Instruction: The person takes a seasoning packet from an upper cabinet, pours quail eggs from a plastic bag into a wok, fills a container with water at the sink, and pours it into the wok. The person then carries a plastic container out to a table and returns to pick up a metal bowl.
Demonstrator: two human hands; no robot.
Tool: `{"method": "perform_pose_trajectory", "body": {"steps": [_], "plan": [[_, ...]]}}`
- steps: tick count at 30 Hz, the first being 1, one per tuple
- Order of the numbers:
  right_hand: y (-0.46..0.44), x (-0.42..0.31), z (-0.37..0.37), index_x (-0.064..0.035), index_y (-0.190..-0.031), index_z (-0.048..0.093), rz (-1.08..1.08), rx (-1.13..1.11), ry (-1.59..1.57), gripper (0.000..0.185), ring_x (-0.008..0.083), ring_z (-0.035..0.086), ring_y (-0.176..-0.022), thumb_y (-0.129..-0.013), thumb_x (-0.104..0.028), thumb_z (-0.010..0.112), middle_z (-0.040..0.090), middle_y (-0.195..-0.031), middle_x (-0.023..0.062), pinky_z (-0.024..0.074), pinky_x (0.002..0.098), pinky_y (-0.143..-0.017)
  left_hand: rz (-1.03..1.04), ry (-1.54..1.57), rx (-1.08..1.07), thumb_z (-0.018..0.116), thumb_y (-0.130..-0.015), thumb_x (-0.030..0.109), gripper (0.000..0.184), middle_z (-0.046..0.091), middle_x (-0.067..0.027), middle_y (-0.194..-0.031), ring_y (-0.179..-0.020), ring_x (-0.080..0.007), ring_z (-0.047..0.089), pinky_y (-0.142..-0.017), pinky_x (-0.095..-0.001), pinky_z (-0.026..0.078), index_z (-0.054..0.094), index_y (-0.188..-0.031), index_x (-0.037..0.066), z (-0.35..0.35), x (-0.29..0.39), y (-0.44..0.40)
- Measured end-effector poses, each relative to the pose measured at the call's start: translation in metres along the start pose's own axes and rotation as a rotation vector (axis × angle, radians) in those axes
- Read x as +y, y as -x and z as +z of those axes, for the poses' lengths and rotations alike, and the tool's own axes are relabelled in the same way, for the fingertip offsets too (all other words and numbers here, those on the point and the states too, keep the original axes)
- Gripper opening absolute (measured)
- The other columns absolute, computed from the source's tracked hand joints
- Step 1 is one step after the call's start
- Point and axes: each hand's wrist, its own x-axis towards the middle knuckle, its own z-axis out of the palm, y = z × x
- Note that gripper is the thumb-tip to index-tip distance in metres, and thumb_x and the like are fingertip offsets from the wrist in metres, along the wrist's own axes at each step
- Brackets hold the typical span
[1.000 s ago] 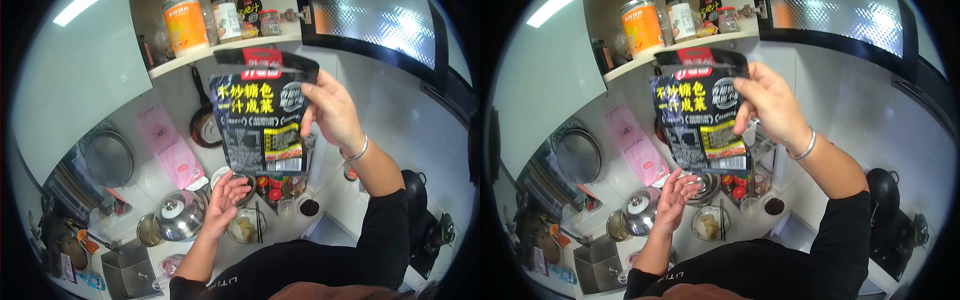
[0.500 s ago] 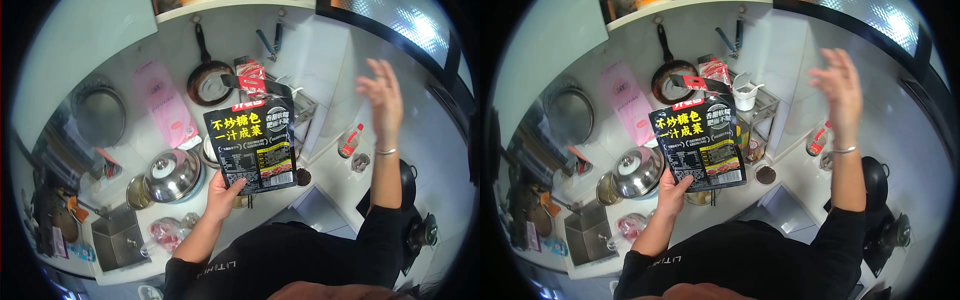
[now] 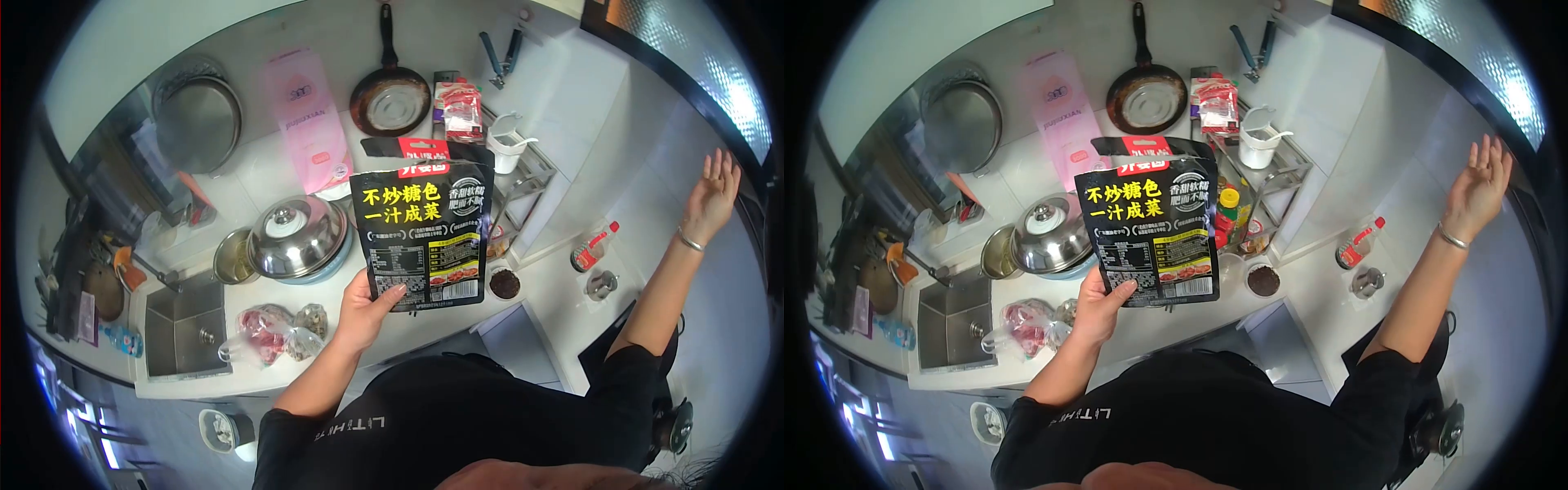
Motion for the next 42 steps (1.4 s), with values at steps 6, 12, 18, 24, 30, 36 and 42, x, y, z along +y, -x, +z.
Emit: {"method": "perform_pose_trajectory", "body": {"steps": [6, 12, 18, 24, 30, 36, 42], "plan": [[-0.055, 0.022, -0.035, 0.0025, -0.097, 0.056, 0.085, 0.004, -0.320, 0.009, 0.0338, 0.052, -0.116, -0.091, 0.000, 0.050, 0.059, -0.112, 0.0174, 0.0363, 0.0489, -0.106, 0.045, -0.016, 0.048, 0.061, -0.092, -0.001, 0.028, 0.066, -0.0058, -0.113, -0.101, -0.0102, 0.061, -0.090, -0.0277, 0.048, 0.056, -0.120, 0.000, -0.006, -0.005, 0.022], [0.004, -0.003, 0.025, 0.0049, -0.107, 0.056, 0.004, -0.105, -0.194, 0.020, 0.0369, 0.047, -0.127, -0.090, -0.002, 0.049, 0.058, -0.117, 0.0191, 0.0341, 0.0499, -0.108, 0.037, 0.002, 0.076, 0.058, -0.093, -0.002, 0.029, 0.065, -0.0063, -0.114, -0.102, -0.0104, 0.061, -0.090, -0.0267, 0.048, 0.055, -0.121, -0.001, -0.012, 0.000, 0.041], [0.150, -0.064, 0.117, 0.0041, -0.143, 0.035, 0.040, -0.775, 0.021, 0.059, 0.0381, 0.037, -0.137, -0.090, -0.012, 0.054, 0.040, -0.147, 0.0203, 0.0271, 0.0489, -0.114, 0.053, 0.033, 0.058, 0.059, -0.093, -0.003, 0.029, 0.065, -0.0069, -0.116, -0.103, -0.0107, 0.061, -0.092, -0.0275, 0.048, 0.055, -0.122, -0.001, -0.047, 0.015, 0.082], [0.299, -0.114, 0.143, 0.0016, -0.135, 0.045, 0.395, -1.251, 0.060, 0.053, 0.0241, 0.055, -0.121, -0.090, -0.020, 0.061, 0.058, -0.129, 0.0152, 0.0387, 0.0386, -0.106, 0.014, -0.024, 0.094, 0.060, -0.092, -0.003, 0.029, 0.066, -0.0067, -0.114, -0.102, -0.0106, 0.061, -0.092, -0.0282, 0.048, 0.056, -0.120, -0.001, -0.096, 0.054, 0.155], [0.492, -0.135, 0.144, -0.0047, -0.137, 0.039, 1.258, -1.189, -0.347, 0.048, 0.0112, 0.059, -0.096, -0.093, -0.009, 0.059, 0.059, -0.118, 0.0071, 0.0529, 0.0278, -0.074, 0.016, -0.010, 0.226, 0.060, -0.091, -0.001, 0.032, 0.066, -0.0051, -0.112, -0.100, -0.0108, 0.061, -0.091, -0.0279, 0.048, 0.054, -0.122, 0.000, -0.145, 0.098, 0.227], [0.575, -0.187, 0.162, -0.0035, -0.138, 0.038, 1.465, -1.245, -0.395, 0.051, 0.0091, 0.060, -0.096, -0.090, 0.000, 0.057, 0.059, -0.121, 0.0060, 0.0545, 0.0240, -0.065, -0.013, -0.103, 0.300, 0.059, -0.092, -0.001, 0.036, 0.063, -0.0060, -0.116, -0.103, -0.0106, 0.059, -0.092, -0.0276, 0.047, 0.051, -0.127, -0.001, -0.176, 0.116, 0.277], [0.601, -0.198, 0.182, 0.0002, -0.137, 0.040, 1.499, -1.299, -0.359, 0.051, 0.0108, 0.054, -0.114, -0.088, 0.006, 0.055, 0.058, -0.127, 0.0067, 0.0452, 0.0283, -0.096, 0.022, -0.168, 0.350, 0.061, -0.091, -0.002, 0.038, 0.063, -0.0067, -0.115, -0.103, -0.0109, 0.059, -0.092, -0.0278, 0.047, 0.050, -0.128, -0.001, -0.189, 0.132, 0.305]]}}
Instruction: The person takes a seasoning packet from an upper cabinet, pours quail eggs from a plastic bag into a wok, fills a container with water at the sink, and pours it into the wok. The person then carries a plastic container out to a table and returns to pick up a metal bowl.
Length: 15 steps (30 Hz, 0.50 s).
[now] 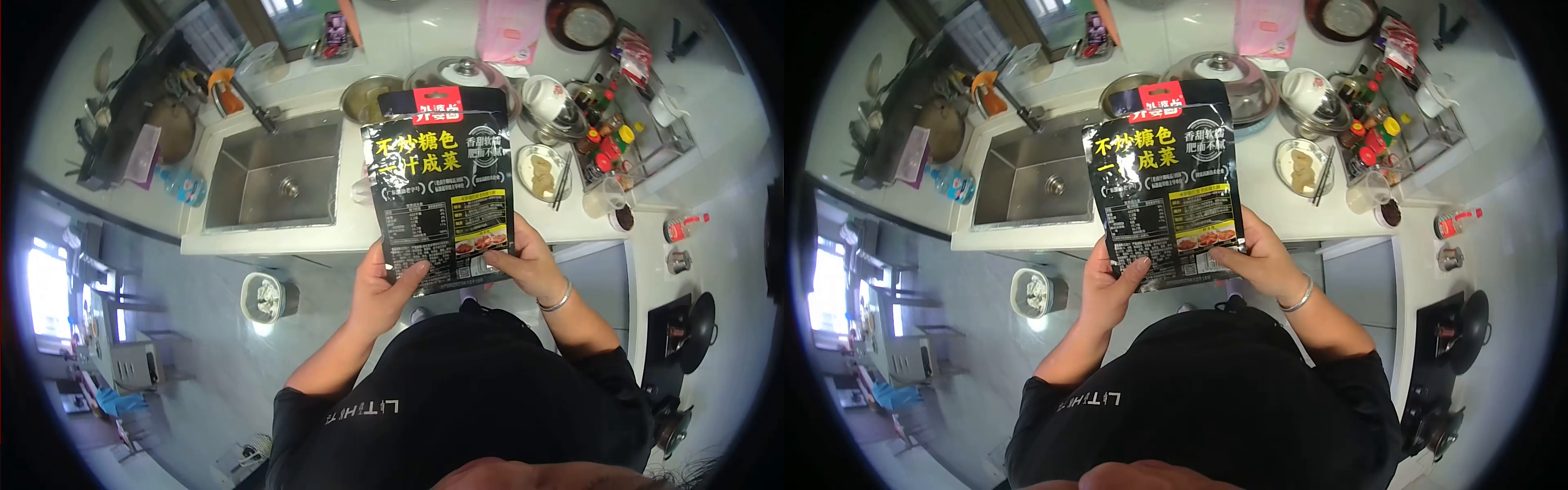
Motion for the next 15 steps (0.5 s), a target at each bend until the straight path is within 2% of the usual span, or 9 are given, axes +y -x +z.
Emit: {"method": "perform_pose_trajectory", "body": {"steps": [2, 5, 11, 15], "plan": [[-0.006, 0.013, 0.003, 0.0005, -0.137, 0.040, -0.093, -0.035, 0.024, 0.052, 0.0115, 0.053, -0.116, -0.088, 0.007, 0.055, 0.057, -0.127, 0.0066, 0.0422, 0.0296, -0.100, 0.041, -0.046, 0.014, 0.062, -0.091, -0.002, 0.040, 0.063, -0.0066, -0.115, -0.103, -0.0107, 0.059, -0.092, -0.0276, 0.047, 0.049, -0.128, -0.001, -0.006, -0.001, 0.007], [-0.016, 0.015, 0.007, 0.0019, -0.136, 0.039, -0.044, -0.053, -0.026, 0.055, 0.0133, 0.054, -0.118, -0.085, 0.009, 0.058, 0.057, -0.128, 0.0080, 0.0414, 0.0304, -0.101, 0.013, -0.076, 0.029, 0.065, -0.088, -0.002, 0.047, 0.062, -0.0065, -0.115, -0.104, -0.0110, 0.058, -0.092, -0.0281, 0.047, 0.046, -0.131, -0.001, -0.011, 0.005, 0.011], [-0.019, 0.017, 0.006, 0.0000, -0.138, 0.039, 0.003, -0.072, -0.033, 0.054, 0.0117, 0.052, -0.117, -0.088, 0.008, 0.055, 0.057, -0.127, 0.0065, 0.0405, 0.0303, -0.102, 0.079, -0.281, 0.088, 0.069, -0.083, -0.002, 0.059, 0.057, -0.0079, -0.120, -0.109, -0.0124, 0.055, -0.093, -0.0295, 0.045, 0.041, -0.134, -0.001, -0.015, -0.007, 0.018], [-0.018, 0.016, 0.003, 0.0001, -0.137, 0.040, -0.107, -0.099, 0.066, 0.052, 0.0113, 0.052, -0.116, -0.088, 0.008, 0.056, 0.057, -0.127, 0.0061, 0.0405, 0.0304, -0.102, 0.090, -0.202, 0.065, 0.069, -0.083, -0.003, 0.059, 0.057, -0.0083, -0.122, -0.110, -0.0134, 0.055, -0.095, -0.0301, 0.045, 0.040, -0.134, 0.000, -0.015, -0.015, 0.015]]}}
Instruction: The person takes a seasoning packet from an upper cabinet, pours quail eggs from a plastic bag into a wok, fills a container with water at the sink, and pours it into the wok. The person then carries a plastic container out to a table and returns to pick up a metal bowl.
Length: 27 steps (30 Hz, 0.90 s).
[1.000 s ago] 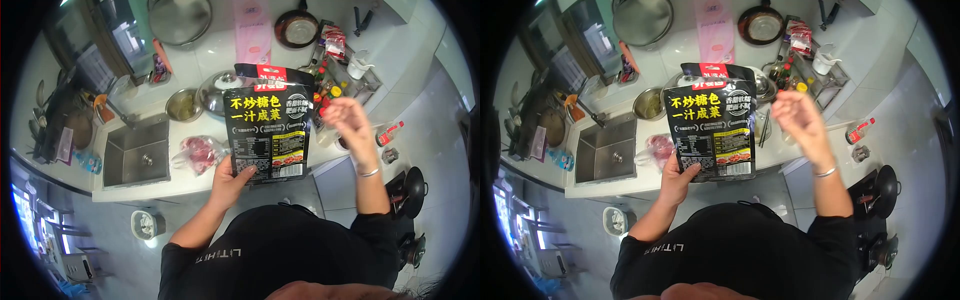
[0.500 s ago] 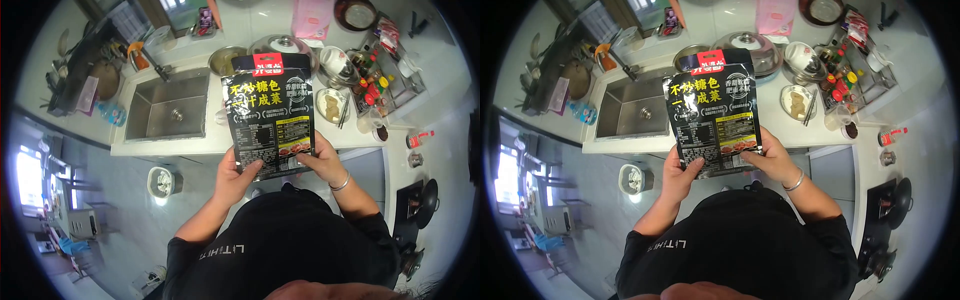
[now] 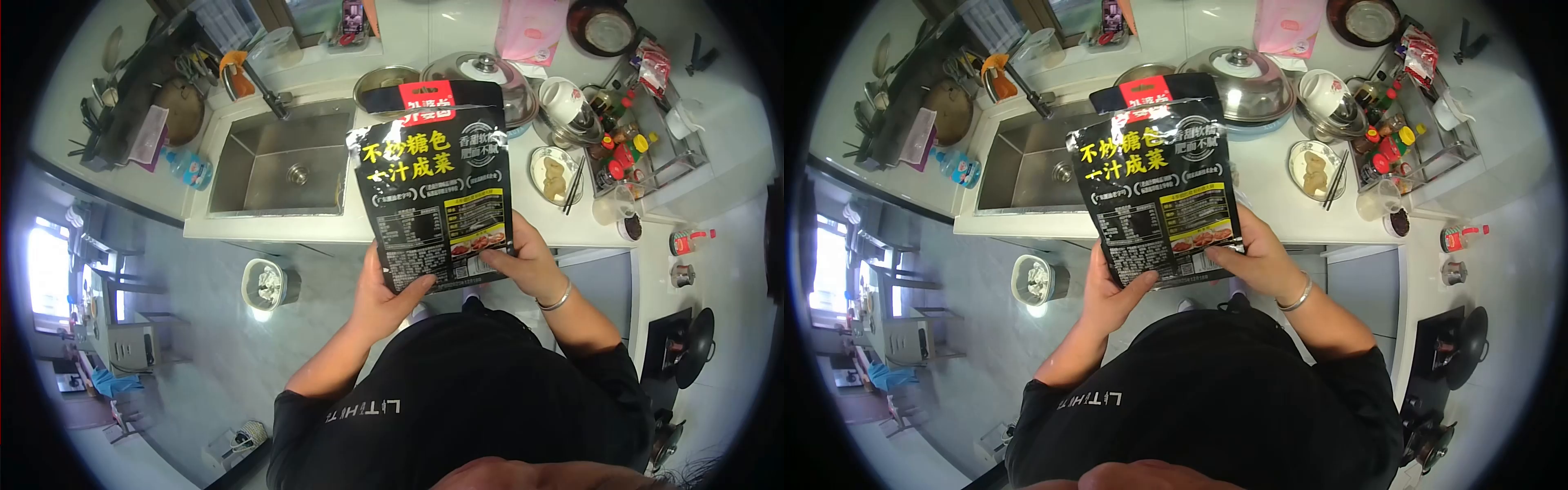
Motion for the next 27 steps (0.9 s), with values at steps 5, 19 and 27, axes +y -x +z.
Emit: {"method": "perform_pose_trajectory", "body": {"steps": [5, 19, 27], "plan": [[0.0027, -0.0013, -0.0042, 0.0003, -0.136, 0.041, -0.024, -0.024, 0.022, 0.050, 0.0113, 0.052, -0.117, -0.088, 0.007, 0.056, 0.056, -0.127, 0.0058, 0.0402, 0.0304, -0.102, -0.075, 0.139, -0.004, 0.068, -0.083, -0.004, 0.058, 0.057, -0.0079, -0.122, -0.111, -0.0136, 0.056, -0.095, -0.0303, 0.046, 0.040, -0.134, 0.000, 0.0037, -0.0015, -0.0051], [0.0029, -0.0011, -0.0030, 0.0001, -0.137, 0.042, -0.015, -0.027, -0.001, 0.051, 0.0110, 0.053, -0.115, -0.088, 0.008, 0.056, 0.057, -0.126, 0.0049, 0.0409, 0.0298, -0.102, -0.065, 0.186, 0.054, 0.067, -0.084, -0.006, 0.048, 0.061, -0.0070, -0.117, -0.106, -0.0123, 0.059, -0.093, -0.0290, 0.047, 0.046, -0.127, 0.001, 0.0082, -0.0013, -0.0037], [0.0031, -0.0007, 0.0012, -0.0001, -0.133, 0.046, -0.071, -0.042, 0.060, 0.047, 0.0107, 0.053, -0.115, -0.088, 0.007, 0.057, 0.058, -0.125, 0.0043, 0.0416, 0.0301, -0.101, -0.031, 0.235, 0.068, 0.067, -0.085, -0.006, 0.043, 0.062, -0.0076, -0.116, -0.106, -0.0129, 0.059, -0.094, -0.0296, 0.047, 0.049, -0.123, 0.001, 0.0060, -0.0028, -0.0026]]}}
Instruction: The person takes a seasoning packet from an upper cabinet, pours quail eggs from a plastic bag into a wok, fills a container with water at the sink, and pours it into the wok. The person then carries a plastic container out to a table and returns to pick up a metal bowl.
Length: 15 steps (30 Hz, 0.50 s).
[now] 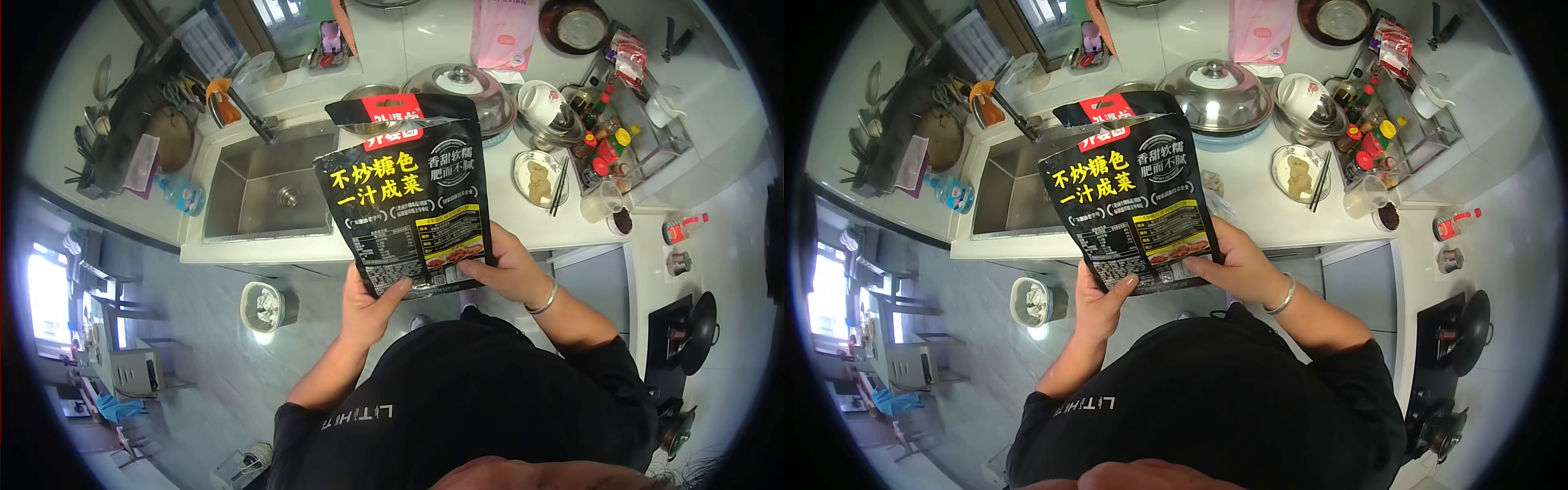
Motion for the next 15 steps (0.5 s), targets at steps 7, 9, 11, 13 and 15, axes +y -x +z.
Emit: {"method": "perform_pose_trajectory", "body": {"steps": [7, 9, 11, 13, 15], "plan": [[-0.001, -0.003, 0.003, 0.0002, -0.134, 0.045, -0.005, -0.026, -0.020, 0.048, 0.0110, 0.052, -0.118, -0.088, 0.007, 0.057, 0.057, -0.127, 0.0049, 0.0406, 0.0303, -0.103, -0.029, 0.017, 0.025, 0.067, -0.084, -0.006, 0.042, 0.063, -0.0070, -0.115, -0.104, -0.0123, 0.060, -0.093, -0.0289, 0.048, 0.049, -0.121, 0.002, -0.002, -0.001, 0.001], [0.000, -0.004, 0.004, 0.0003, -0.134, 0.045, -0.001, -0.010, -0.040, 0.048, 0.0114, 0.052, -0.118, -0.088, 0.007, 0.058, 0.057, -0.127, 0.0052, 0.0415, 0.0302, -0.101, -0.032, 0.024, 0.038, 0.067, -0.084, -0.007, 0.042, 0.063, -0.0068, -0.114, -0.103, -0.0124, 0.060, -0.092, -0.0289, 0.048, 0.049, -0.121, 0.002, -0.002, -0.003, 0.003], [0.001, -0.010, 0.009, 0.0002, -0.134, 0.044, 0.015, 0.040, -0.102, 0.049, 0.0121, 0.054, -0.114, -0.088, 0.006, 0.059, 0.057, -0.125, 0.0056, 0.0437, 0.0299, -0.098, -0.035, 0.027, 0.050, 0.067, -0.084, -0.007, 0.043, 0.063, -0.0066, -0.114, -0.102, -0.0125, 0.060, -0.092, -0.0291, 0.048, 0.048, -0.122, 0.002, -0.003, -0.004, 0.004], [0.004, -0.015, -0.004, -0.0002, -0.132, 0.046, -0.116, 0.154, 0.123, 0.047, 0.0124, 0.055, -0.108, -0.087, 0.005, 0.060, 0.058, -0.119, 0.0058, 0.0450, 0.0293, -0.092, -0.042, 0.044, 0.056, 0.067, -0.084, -0.007, 0.044, 0.062, -0.0064, -0.113, -0.102, -0.0127, 0.060, -0.092, -0.0290, 0.048, 0.048, -0.122, 0.003, -0.006, -0.005, 0.005], [0.006, -0.028, -0.009, -0.0023, -0.122, 0.054, -0.343, 0.324, 0.487, 0.044, 0.0171, 0.056, -0.093, -0.080, 0.001, 0.066, 0.058, -0.105, 0.0061, 0.0450, 0.0321, -0.083, -0.042, 0.055, 0.066, 0.067, -0.084, -0.007, 0.045, 0.062, -0.0064, -0.113, -0.102, -0.0130, 0.060, -0.091, -0.0289, 0.049, 0.048, -0.123, 0.003, -0.006, -0.007, 0.005]]}}
